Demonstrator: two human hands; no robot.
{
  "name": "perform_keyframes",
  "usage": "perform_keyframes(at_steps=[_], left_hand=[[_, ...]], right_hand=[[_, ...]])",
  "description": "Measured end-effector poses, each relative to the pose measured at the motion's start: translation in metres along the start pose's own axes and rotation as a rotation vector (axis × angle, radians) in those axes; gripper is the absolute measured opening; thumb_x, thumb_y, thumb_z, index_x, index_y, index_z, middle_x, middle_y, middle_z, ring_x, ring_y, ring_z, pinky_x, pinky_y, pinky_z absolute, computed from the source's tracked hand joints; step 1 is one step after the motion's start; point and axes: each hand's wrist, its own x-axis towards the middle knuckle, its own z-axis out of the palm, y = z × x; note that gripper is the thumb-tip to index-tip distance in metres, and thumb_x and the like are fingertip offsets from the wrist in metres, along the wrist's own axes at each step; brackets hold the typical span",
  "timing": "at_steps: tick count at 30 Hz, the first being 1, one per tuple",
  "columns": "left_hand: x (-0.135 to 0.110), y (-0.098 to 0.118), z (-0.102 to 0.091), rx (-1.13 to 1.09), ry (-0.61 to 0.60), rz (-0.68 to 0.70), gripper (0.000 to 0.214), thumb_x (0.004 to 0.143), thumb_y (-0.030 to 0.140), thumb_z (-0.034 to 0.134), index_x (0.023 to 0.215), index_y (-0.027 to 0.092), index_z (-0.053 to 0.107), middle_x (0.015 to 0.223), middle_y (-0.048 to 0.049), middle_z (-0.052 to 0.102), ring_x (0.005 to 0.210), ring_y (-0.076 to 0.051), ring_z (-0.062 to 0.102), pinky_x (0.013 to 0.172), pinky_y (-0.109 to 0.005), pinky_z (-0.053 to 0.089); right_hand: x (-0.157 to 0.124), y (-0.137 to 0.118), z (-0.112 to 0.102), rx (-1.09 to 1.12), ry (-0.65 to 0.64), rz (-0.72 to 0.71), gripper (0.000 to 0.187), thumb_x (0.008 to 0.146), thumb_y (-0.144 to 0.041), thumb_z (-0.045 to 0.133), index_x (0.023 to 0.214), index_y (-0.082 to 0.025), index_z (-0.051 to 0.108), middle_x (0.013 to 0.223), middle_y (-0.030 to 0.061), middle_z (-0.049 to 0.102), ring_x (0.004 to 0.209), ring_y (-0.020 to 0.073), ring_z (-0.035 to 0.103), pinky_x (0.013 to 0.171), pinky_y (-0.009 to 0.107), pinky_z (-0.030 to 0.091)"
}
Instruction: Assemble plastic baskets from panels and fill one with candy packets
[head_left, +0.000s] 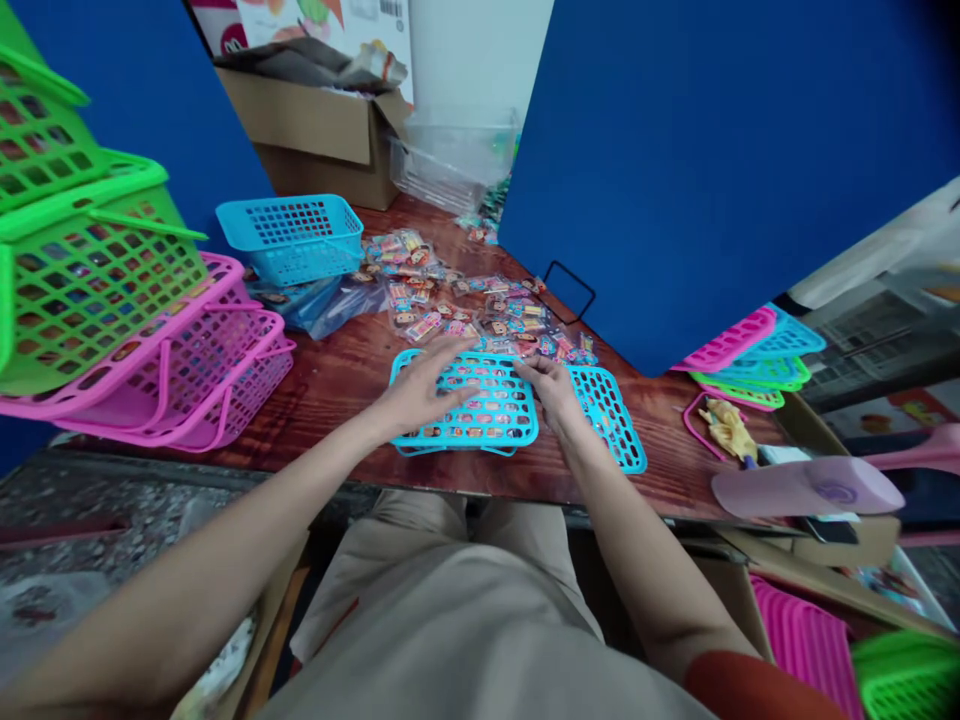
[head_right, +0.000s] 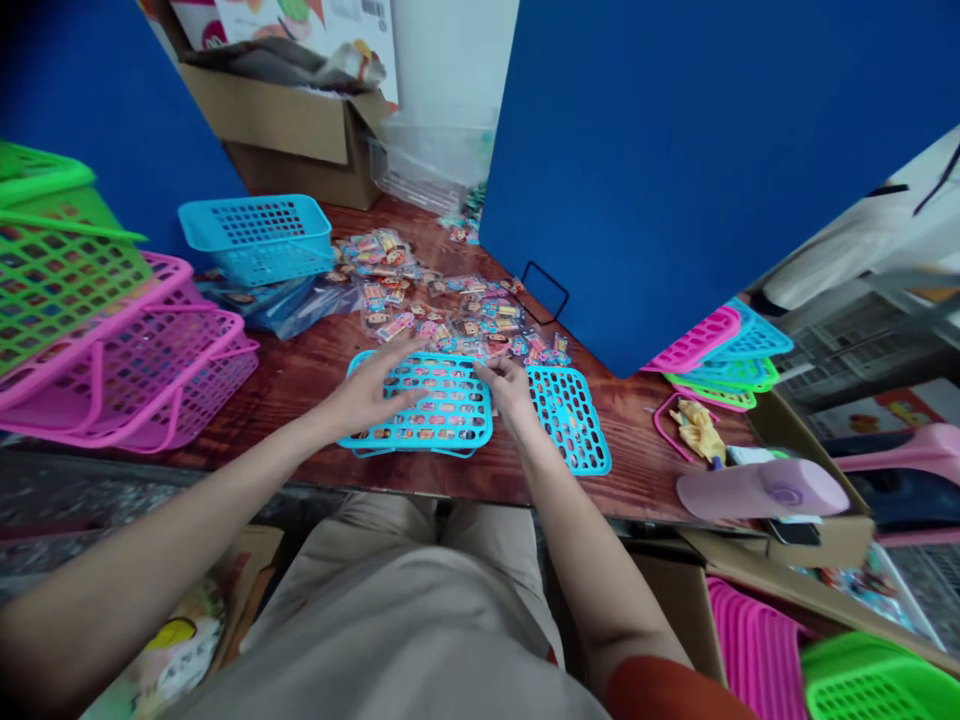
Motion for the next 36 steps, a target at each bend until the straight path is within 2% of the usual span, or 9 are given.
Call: perform_keyframes(at_steps=[3,6,10,14,19,23,27,30,36], left_hand=[[-0.001,-0.006,-0.003,0.085,0.305,-0.304,0.037,0.09,0.037,0.05,0.122,0.019,0.056,0.127,-0.0114,0.06,0.124,-0.028,0.05,0.108,-0.047,0.036],[-0.002,-0.016,-0.003,0.092,0.32,-0.635,0.023,0.088,0.031,0.049,0.103,0.019,0.061,0.11,-0.0111,0.065,0.11,-0.029,0.057,0.1,-0.046,0.04],[-0.002,-0.027,0.001,-0.01,0.317,-0.721,0.018,0.088,0.035,0.049,0.093,0.021,0.061,0.088,-0.0058,0.066,0.088,-0.024,0.062,0.083,-0.036,0.047],[-0.018,-0.015,0.001,-0.124,0.375,-0.685,0.026,0.091,0.042,0.044,0.095,0.02,0.059,0.08,-0.0016,0.063,0.073,-0.017,0.059,0.068,-0.026,0.047],[-0.064,0.031,0.001,-0.309,0.578,-0.537,0.022,0.091,0.04,0.051,0.097,0.02,0.057,0.088,-0.0013,0.06,0.078,-0.015,0.058,0.072,-0.025,0.047],[-0.097,0.054,0.004,-0.18,0.625,-0.368,0.012,0.091,0.029,0.052,0.094,0.02,0.059,0.089,-0.0018,0.053,0.087,-0.016,0.055,0.078,-0.027,0.045],[-0.117,0.061,0.011,-0.08,0.591,-0.239,0.007,0.091,0.02,0.05,0.095,0.02,0.056,0.086,-0.0009,0.051,0.08,-0.015,0.053,0.072,-0.026,0.045],[-0.124,0.061,0.015,-0.052,0.575,-0.171,0.009,0.09,0.014,0.049,0.096,0.019,0.055,0.085,-0.0006,0.051,0.078,-0.013,0.052,0.071,-0.025,0.044],[-0.125,0.059,0.012,-0.028,0.549,-0.133,0.011,0.089,0.012,0.049,0.096,0.019,0.055,0.084,-0.0007,0.052,0.076,-0.013,0.052,0.069,-0.025,0.045]], right_hand=[[0.002,0.001,0.0,0.013,0.001,0.035,0.042,0.051,-0.05,0.08,0.068,-0.022,0.054,0.058,-0.0041,0.056,0.048,0.0115,0.047,0.045,0.026,0.037],[0.004,0.002,-0.001,-0.04,-0.01,0.059,0.04,0.054,-0.051,0.077,0.067,-0.024,0.05,0.053,-0.0045,0.054,0.046,0.0131,0.046,0.042,0.028,0.036],[0.001,0.004,0.0,-0.022,-0.017,0.033,0.038,0.058,-0.051,0.075,0.07,-0.024,0.051,0.055,-0.0048,0.052,0.046,0.013,0.045,0.044,0.028,0.037],[-0.02,0.004,-0.005,0.001,-0.028,-0.16,0.033,0.067,-0.049,0.074,0.074,-0.022,0.055,0.066,-0.0032,0.053,0.056,0.0126,0.047,0.053,0.027,0.04],[-0.065,0.002,-0.019,-0.123,-0.052,-0.315,0.023,0.079,-0.044,0.069,0.084,-0.024,0.059,0.073,-0.001,0.055,0.067,0.0151,0.052,0.063,0.028,0.043],[-0.092,0.01,-0.031,-0.161,-0.054,-0.43,0.017,0.081,-0.038,0.068,0.085,-0.024,0.06,0.076,0.0004,0.056,0.069,0.0155,0.053,0.062,0.029,0.045],[-0.099,0.022,-0.04,-0.241,-0.027,-0.61,0.015,0.081,-0.036,0.07,0.084,-0.023,0.064,0.093,0.0053,0.058,0.089,0.0202,0.059,0.075,0.035,0.051],[-0.097,0.027,-0.043,-0.226,-0.087,-0.7,0.013,0.08,-0.03,0.072,0.084,-0.022,0.063,0.106,0.007,0.062,0.102,0.0233,0.061,0.086,0.041,0.051],[-0.094,0.017,-0.04,-0.378,-0.125,-0.812,0.026,0.078,-0.03,0.076,0.098,-0.024,0.06,0.1,0.0064,0.065,0.093,0.0228,0.062,0.078,0.039,0.053]])
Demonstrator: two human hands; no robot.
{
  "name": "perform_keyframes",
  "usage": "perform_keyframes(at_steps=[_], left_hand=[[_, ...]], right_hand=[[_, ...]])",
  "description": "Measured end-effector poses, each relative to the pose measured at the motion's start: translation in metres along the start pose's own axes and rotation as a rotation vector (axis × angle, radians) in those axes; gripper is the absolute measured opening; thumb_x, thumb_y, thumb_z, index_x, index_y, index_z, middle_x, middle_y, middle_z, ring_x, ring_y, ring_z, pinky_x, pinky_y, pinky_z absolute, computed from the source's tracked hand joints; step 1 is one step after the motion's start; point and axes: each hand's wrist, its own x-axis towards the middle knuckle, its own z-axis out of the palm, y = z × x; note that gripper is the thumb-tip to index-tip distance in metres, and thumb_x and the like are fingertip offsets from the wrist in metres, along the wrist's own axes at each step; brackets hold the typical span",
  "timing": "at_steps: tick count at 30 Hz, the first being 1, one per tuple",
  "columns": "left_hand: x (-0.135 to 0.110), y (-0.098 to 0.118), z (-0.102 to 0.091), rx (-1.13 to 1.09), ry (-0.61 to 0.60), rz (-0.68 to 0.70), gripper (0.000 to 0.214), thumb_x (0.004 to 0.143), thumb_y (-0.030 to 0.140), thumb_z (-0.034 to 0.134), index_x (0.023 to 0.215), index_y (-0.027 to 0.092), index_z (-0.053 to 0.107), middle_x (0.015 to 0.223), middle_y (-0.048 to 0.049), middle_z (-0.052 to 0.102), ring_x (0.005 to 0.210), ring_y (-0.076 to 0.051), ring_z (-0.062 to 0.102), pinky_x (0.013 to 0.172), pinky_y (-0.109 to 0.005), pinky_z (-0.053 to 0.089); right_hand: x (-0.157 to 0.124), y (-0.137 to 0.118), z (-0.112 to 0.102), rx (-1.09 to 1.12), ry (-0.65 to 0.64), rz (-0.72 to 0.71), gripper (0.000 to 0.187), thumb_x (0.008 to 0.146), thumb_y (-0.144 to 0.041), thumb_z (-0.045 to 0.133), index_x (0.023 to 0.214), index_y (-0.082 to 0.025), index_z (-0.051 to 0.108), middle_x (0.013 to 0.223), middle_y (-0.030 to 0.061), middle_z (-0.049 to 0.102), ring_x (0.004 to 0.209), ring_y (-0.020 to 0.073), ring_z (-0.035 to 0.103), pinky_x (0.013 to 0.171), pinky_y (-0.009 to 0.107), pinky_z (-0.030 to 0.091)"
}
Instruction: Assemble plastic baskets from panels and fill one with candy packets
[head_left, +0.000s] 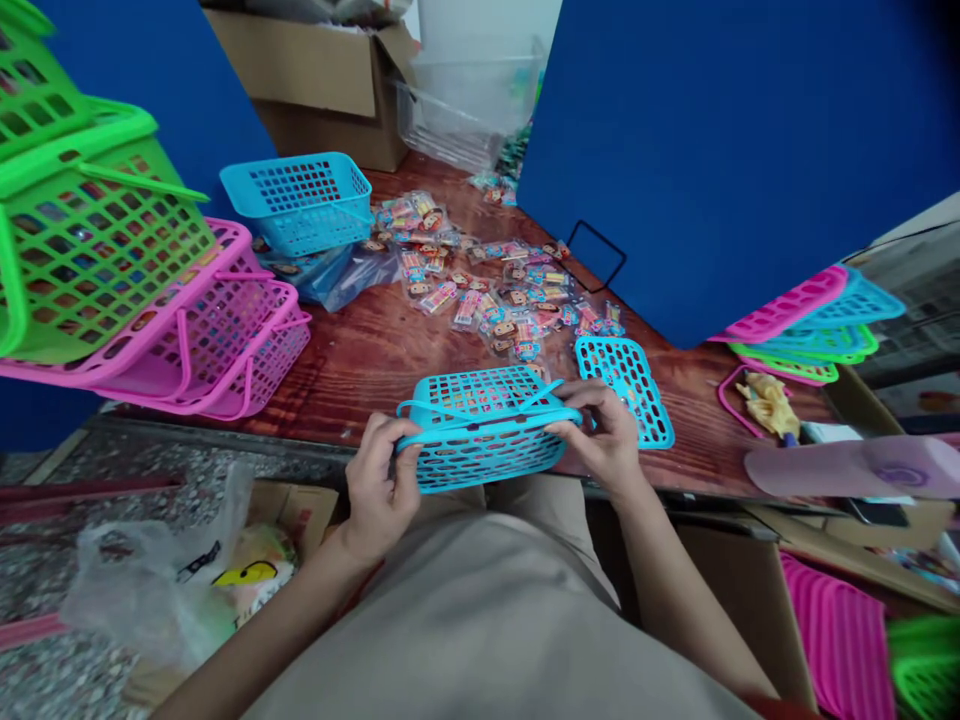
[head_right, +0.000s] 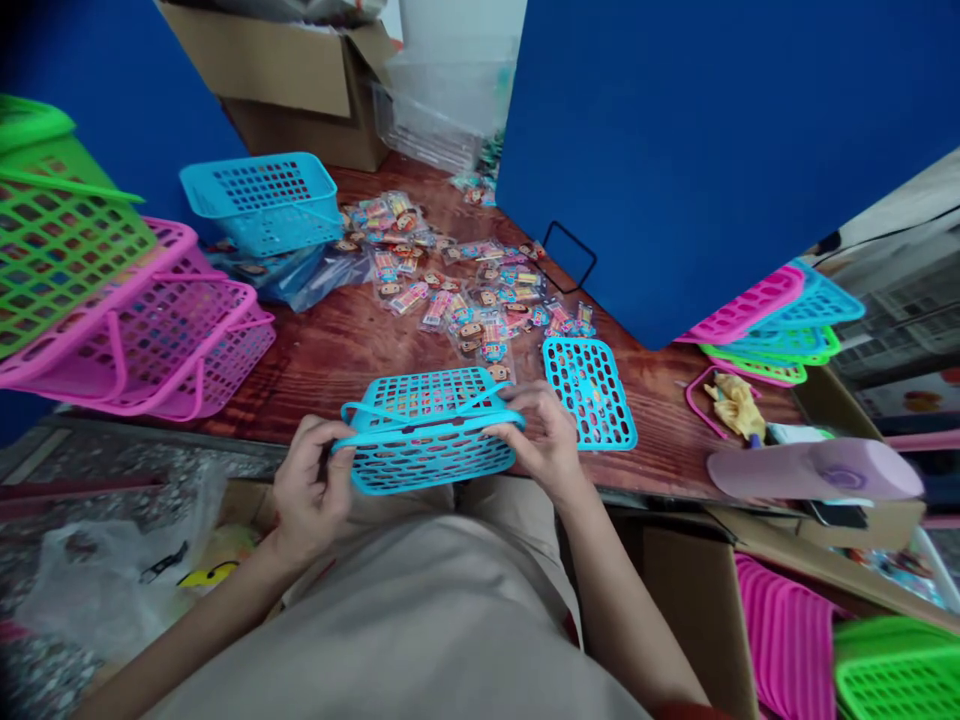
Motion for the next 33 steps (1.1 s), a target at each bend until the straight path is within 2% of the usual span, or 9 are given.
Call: perform_keyframes(at_steps=[4,7,9,12,15,20,24,28,33], left_hand=[[0.002,-0.003,-0.005,-0.011,-0.054,0.037,0.012,0.088,0.011,0.052,0.097,0.018,0.056,0.083,-0.0006,0.053,0.074,-0.012,0.053,0.067,-0.023,0.045],[0.005,-0.007,-0.01,-0.021,-0.102,0.052,0.011,0.086,0.011,0.057,0.095,0.018,0.057,0.08,0.0001,0.054,0.072,-0.011,0.053,0.066,-0.023,0.045],[0.009,-0.009,-0.012,-0.03,-0.143,0.066,0.012,0.085,0.011,0.062,0.093,0.018,0.057,0.078,0.0009,0.054,0.071,-0.011,0.053,0.064,-0.022,0.044],[0.015,-0.01,-0.015,-0.039,-0.177,0.087,0.016,0.082,0.012,0.067,0.093,0.018,0.056,0.077,0.0021,0.053,0.069,-0.009,0.052,0.062,-0.02,0.043],[0.017,-0.007,-0.016,-0.022,-0.19,0.095,0.015,0.083,0.012,0.066,0.093,0.018,0.056,0.077,0.0018,0.053,0.069,-0.01,0.053,0.062,-0.021,0.044],[0.017,-0.003,-0.014,0.035,-0.204,0.129,0.013,0.086,0.01,0.059,0.096,0.017,0.056,0.084,-0.0014,0.052,0.079,-0.014,0.053,0.069,-0.025,0.046],[0.015,-0.003,-0.01,0.03,-0.21,0.161,0.02,0.088,0.008,0.053,0.103,0.019,0.059,0.088,-0.0025,0.051,0.081,-0.015,0.052,0.071,-0.028,0.046],[0.011,-0.001,-0.005,0.058,-0.178,0.125,0.02,0.089,0.01,0.053,0.104,0.02,0.061,0.089,-0.0028,0.047,0.083,-0.015,0.051,0.073,-0.029,0.046],[0.004,0.005,0.009,0.068,-0.055,0.054,0.013,0.09,0.017,0.05,0.099,0.019,0.058,0.104,-0.0071,0.046,0.105,-0.021,0.051,0.09,-0.04,0.047]], right_hand=[[0.009,-0.009,-0.006,-0.225,-0.145,-0.178,0.033,0.085,-0.027,0.069,0.117,-0.027,0.062,0.101,0.0071,0.063,0.092,0.0225,0.06,0.078,0.041,0.051],[0.015,-0.015,-0.011,-0.338,-0.202,-0.252,0.027,0.085,-0.026,0.068,0.112,-0.029,0.067,0.106,0.0086,0.059,0.099,0.0244,0.058,0.081,0.042,0.051],[0.019,-0.018,-0.011,-0.366,-0.195,-0.271,0.026,0.083,-0.028,0.071,0.108,-0.028,0.067,0.12,0.0106,0.056,0.112,0.0286,0.054,0.088,0.047,0.05],[0.028,-0.021,-0.01,-0.239,-0.315,-0.277,0.022,0.085,-0.025,0.068,0.106,-0.025,0.062,0.13,0.0105,0.056,0.122,0.0297,0.052,0.1,0.052,0.045],[0.038,-0.024,-0.011,-0.098,-0.465,-0.219,0.022,0.088,-0.021,0.063,0.109,-0.023,0.058,0.117,0.0087,0.065,0.113,0.0244,0.059,0.098,0.046,0.048],[0.049,-0.029,-0.015,-0.109,-0.585,-0.22,0.03,0.09,-0.023,0.061,0.12,-0.024,0.059,0.113,0.0071,0.067,0.11,0.0228,0.06,0.096,0.041,0.048],[0.051,-0.03,-0.016,-0.119,-0.604,-0.202,0.027,0.091,-0.025,0.06,0.118,-0.023,0.061,0.111,0.0071,0.066,0.106,0.0227,0.06,0.093,0.04,0.048],[0.049,-0.025,-0.014,-0.101,-0.583,-0.206,0.023,0.092,-0.027,0.059,0.114,-0.023,0.062,0.109,0.0071,0.067,0.103,0.0225,0.059,0.09,0.041,0.047],[0.045,-0.018,-0.01,-0.051,-0.536,-0.206,0.021,0.092,-0.03,0.059,0.111,-0.022,0.064,0.105,0.0071,0.068,0.099,0.0229,0.06,0.088,0.042,0.045]])
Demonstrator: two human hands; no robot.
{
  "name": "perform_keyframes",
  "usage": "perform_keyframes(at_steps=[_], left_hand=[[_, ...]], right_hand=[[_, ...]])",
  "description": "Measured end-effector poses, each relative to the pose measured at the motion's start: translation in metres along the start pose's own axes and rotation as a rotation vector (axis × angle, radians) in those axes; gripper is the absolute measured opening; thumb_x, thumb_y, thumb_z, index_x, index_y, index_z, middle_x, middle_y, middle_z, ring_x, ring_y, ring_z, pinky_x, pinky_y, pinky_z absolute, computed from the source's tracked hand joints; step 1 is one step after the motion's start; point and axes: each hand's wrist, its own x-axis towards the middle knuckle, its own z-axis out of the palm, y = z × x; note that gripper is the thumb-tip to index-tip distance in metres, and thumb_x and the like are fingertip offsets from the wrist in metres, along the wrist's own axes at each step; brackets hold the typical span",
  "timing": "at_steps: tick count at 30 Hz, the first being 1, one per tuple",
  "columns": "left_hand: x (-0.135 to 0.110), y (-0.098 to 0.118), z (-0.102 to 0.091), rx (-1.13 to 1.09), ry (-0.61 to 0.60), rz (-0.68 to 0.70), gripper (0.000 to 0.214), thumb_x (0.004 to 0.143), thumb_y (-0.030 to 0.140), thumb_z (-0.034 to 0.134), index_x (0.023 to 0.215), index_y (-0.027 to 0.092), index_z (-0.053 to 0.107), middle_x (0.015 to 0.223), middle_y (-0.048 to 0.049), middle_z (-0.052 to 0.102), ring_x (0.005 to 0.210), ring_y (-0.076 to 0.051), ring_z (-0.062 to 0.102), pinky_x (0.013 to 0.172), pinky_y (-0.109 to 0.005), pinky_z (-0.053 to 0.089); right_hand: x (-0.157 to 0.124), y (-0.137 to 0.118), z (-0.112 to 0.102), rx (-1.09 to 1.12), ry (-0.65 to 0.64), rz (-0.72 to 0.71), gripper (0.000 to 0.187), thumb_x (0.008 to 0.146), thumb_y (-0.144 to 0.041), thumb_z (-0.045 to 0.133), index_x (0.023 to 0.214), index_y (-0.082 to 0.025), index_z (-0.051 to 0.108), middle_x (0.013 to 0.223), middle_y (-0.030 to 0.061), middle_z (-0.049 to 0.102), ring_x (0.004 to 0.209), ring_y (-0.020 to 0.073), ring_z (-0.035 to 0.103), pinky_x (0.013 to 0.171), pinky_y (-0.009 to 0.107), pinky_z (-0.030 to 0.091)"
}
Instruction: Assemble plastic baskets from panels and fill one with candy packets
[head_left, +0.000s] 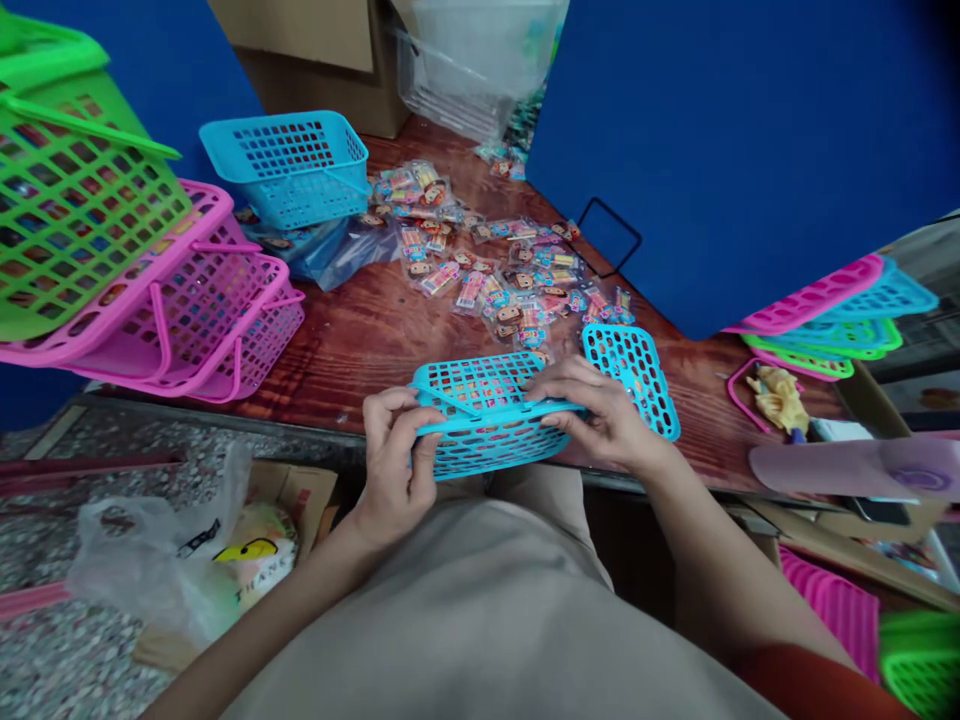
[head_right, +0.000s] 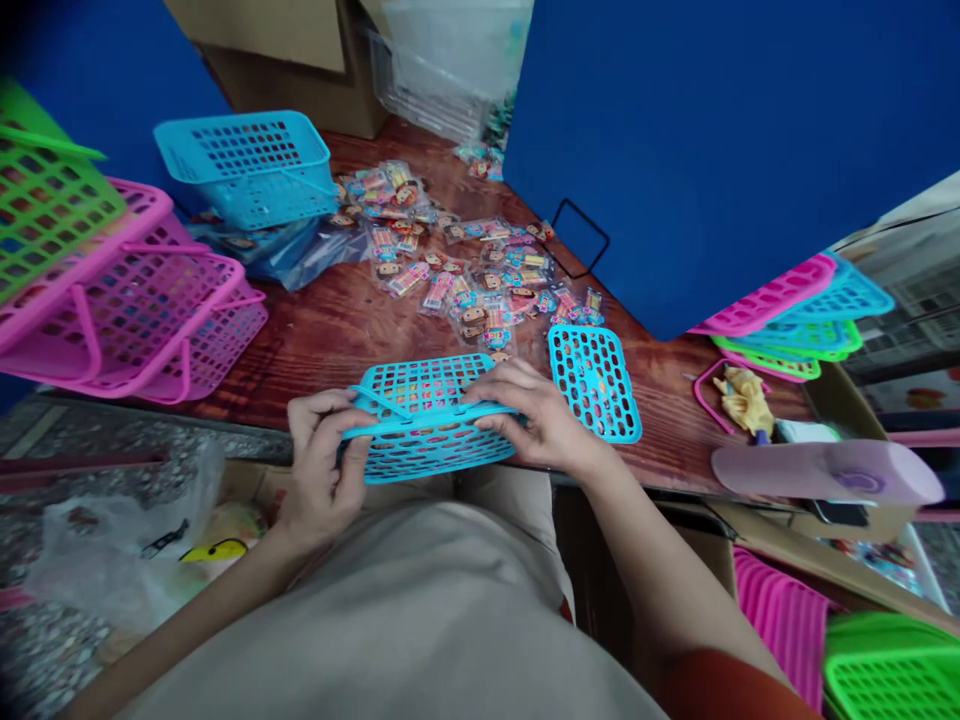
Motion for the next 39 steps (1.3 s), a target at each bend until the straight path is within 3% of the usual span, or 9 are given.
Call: perform_keyframes(at_steps=[3,7,14,20,24,28,30,34,39], left_hand=[[-0.001,0.002,0.008,-0.062,0.057,-0.013,0.012,0.09,0.019,0.048,0.099,0.02,0.056,0.107,-0.0074,0.047,0.11,-0.022,0.051,0.095,-0.044,0.047],[0.002,0.002,0.012,-0.043,0.106,-0.016,0.007,0.087,0.02,0.054,0.094,0.02,0.056,0.103,-0.0064,0.051,0.104,-0.022,0.055,0.091,-0.042,0.05],[0.007,0.004,0.011,0.022,0.123,-0.059,0.006,0.082,0.02,0.061,0.087,0.02,0.057,0.097,-0.0055,0.055,0.094,-0.02,0.058,0.083,-0.039,0.051],[0.008,0.007,0.013,0.055,0.115,-0.034,0.008,0.081,0.019,0.062,0.088,0.02,0.057,0.098,-0.006,0.055,0.092,-0.02,0.057,0.081,-0.039,0.049],[0.007,0.005,0.017,0.062,0.128,-0.002,0.007,0.082,0.018,0.061,0.087,0.019,0.058,0.099,-0.0065,0.056,0.091,-0.02,0.056,0.081,-0.039,0.048],[0.007,0.002,0.016,0.067,0.101,0.017,0.007,0.082,0.017,0.06,0.089,0.02,0.058,0.1,-0.0065,0.057,0.093,-0.021,0.057,0.082,-0.04,0.049],[0.007,0.001,0.016,0.078,0.094,0.019,0.009,0.082,0.016,0.06,0.089,0.02,0.058,0.101,-0.0064,0.057,0.094,-0.021,0.058,0.083,-0.04,0.05],[0.007,0.001,0.017,0.082,0.103,0.04,0.012,0.08,0.014,0.061,0.09,0.02,0.058,0.101,-0.0065,0.057,0.096,-0.021,0.059,0.085,-0.041,0.052],[0.007,0.001,0.018,0.085,0.119,0.033,0.012,0.079,0.015,0.061,0.09,0.02,0.059,0.1,-0.0063,0.059,0.095,-0.022,0.06,0.084,-0.041,0.052]], right_hand=[[0.0,0.003,0.002,0.045,0.028,0.0,0.021,0.091,-0.03,0.06,0.11,-0.023,0.065,0.104,0.0065,0.069,0.099,0.0227,0.062,0.089,0.042,0.045],[-0.001,0.006,0.004,0.113,0.068,0.016,0.02,0.087,-0.029,0.066,0.107,-0.023,0.066,0.102,0.0056,0.07,0.099,0.022,0.064,0.09,0.04,0.048],[-0.007,0.009,0.008,0.304,0.159,0.239,0.033,0.079,-0.034,0.075,0.105,-0.022,0.059,0.102,0.0062,0.069,0.098,0.0209,0.066,0.082,0.033,0.054],[-0.002,0.015,0.008,0.339,0.154,0.175,0.033,0.078,-0.031,0.077,0.098,-0.023,0.052,0.102,0.0063,0.069,0.099,0.0217,0.065,0.087,0.038,0.052],[-0.002,0.013,0.01,0.23,0.229,0.111,0.022,0.085,-0.032,0.068,0.092,-0.024,0.048,0.106,0.0073,0.069,0.107,0.0241,0.062,0.097,0.048,0.047],[-0.011,0.01,0.001,-0.231,0.351,0.128,0.028,0.075,-0.046,0.076,0.088,-0.024,0.063,0.118,0.0093,0.06,0.113,0.0309,0.054,0.096,0.052,0.043],[-0.019,0.009,-0.005,-0.388,0.399,0.15,0.032,0.07,-0.049,0.079,0.089,-0.026,0.069,0.112,0.0089,0.057,0.108,0.0311,0.054,0.091,0.05,0.045],[-0.028,0.009,-0.006,-0.267,0.392,0.155,0.024,0.081,-0.039,0.072,0.101,-0.026,0.069,0.091,0.0059,0.062,0.085,0.0222,0.061,0.074,0.039,0.051],[-0.025,0.011,0.005,-0.166,0.424,0.212,0.017,0.086,-0.038,0.067,0.094,-0.024,0.066,0.09,0.0057,0.067,0.084,0.0209,0.065,0.073,0.036,0.053]])
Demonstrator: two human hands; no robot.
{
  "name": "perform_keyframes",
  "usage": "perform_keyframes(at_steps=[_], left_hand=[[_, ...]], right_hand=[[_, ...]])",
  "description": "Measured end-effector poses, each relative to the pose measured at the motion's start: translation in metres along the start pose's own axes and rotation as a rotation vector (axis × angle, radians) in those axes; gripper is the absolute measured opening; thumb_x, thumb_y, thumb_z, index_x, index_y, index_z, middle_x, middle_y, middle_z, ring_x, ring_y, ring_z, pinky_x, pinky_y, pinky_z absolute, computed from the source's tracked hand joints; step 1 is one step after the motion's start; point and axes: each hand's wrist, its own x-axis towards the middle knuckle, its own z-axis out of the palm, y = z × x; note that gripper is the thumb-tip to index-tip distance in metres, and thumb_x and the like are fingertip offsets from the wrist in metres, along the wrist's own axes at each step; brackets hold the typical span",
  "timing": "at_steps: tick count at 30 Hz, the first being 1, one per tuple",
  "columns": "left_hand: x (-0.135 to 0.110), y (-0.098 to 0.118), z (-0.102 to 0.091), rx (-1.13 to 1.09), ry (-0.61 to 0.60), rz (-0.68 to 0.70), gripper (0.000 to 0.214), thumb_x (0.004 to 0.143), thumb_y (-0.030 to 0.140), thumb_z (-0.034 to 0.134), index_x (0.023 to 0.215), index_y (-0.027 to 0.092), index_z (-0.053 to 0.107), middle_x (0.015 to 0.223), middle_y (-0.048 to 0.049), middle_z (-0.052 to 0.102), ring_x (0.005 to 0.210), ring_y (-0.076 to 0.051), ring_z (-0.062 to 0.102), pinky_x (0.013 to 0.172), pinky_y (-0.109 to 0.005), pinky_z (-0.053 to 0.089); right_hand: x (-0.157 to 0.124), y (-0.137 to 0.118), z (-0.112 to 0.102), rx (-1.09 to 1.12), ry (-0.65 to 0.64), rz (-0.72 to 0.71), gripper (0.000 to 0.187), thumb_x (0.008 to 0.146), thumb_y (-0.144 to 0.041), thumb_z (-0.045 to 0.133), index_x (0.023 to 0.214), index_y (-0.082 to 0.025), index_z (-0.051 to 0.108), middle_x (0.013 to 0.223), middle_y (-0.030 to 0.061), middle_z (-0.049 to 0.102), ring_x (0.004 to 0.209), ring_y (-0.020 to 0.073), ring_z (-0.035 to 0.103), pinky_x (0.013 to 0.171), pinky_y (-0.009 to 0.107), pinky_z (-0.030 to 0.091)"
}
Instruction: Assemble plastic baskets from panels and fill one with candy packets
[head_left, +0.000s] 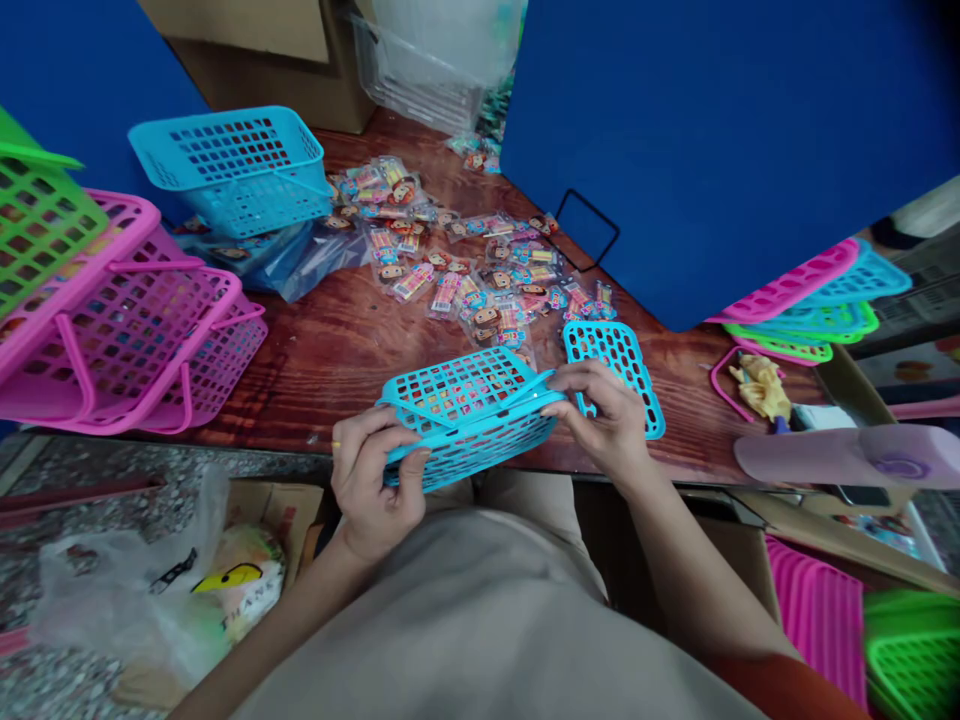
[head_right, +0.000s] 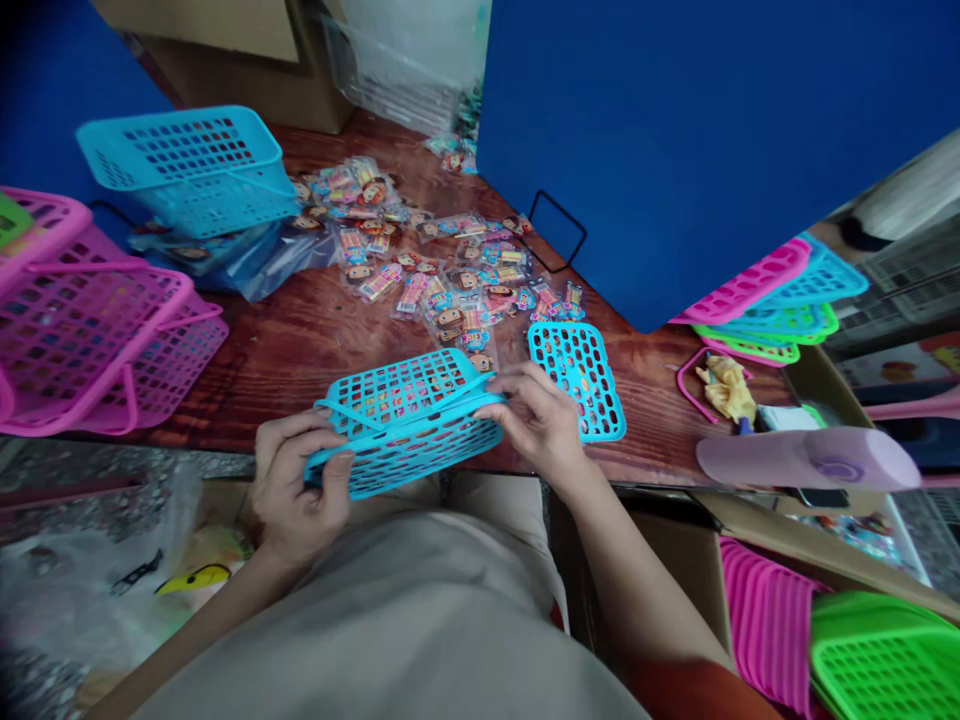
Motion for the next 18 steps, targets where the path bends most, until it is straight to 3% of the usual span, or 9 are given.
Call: perform_keyframes(at_steps=[4,11,18], left_hand=[[0.001,0.002,0.001,0.018,0.009,0.005,0.012,0.079,0.015,0.062,0.089,0.02,0.058,0.099,-0.0066,0.059,0.092,-0.021,0.06,0.083,-0.04,0.051],[0.002,0.002,0.003,0.055,0.027,0.023,0.008,0.08,0.019,0.06,0.087,0.021,0.058,0.094,-0.0055,0.062,0.083,-0.019,0.06,0.078,-0.037,0.049],[0.0,-0.001,0.004,0.056,0.031,0.025,0.009,0.078,0.02,0.06,0.087,0.021,0.058,0.097,-0.0067,0.062,0.086,-0.021,0.061,0.079,-0.039,0.05]], right_hand=[[0.0,0.002,0.006,0.009,0.051,0.03,0.017,0.086,-0.038,0.067,0.09,-0.023,0.065,0.087,0.0057,0.066,0.082,0.0198,0.065,0.07,0.033,0.053],[-0.003,0.007,0.009,-0.023,0.094,-0.051,0.015,0.085,-0.037,0.067,0.091,-0.024,0.066,0.087,0.0054,0.067,0.083,0.0203,0.065,0.07,0.033,0.054],[-0.01,0.011,0.013,-0.074,0.141,-0.138,0.022,0.086,-0.033,0.067,0.107,-0.025,0.065,0.092,0.0074,0.069,0.085,0.0237,0.068,0.073,0.039,0.057]])
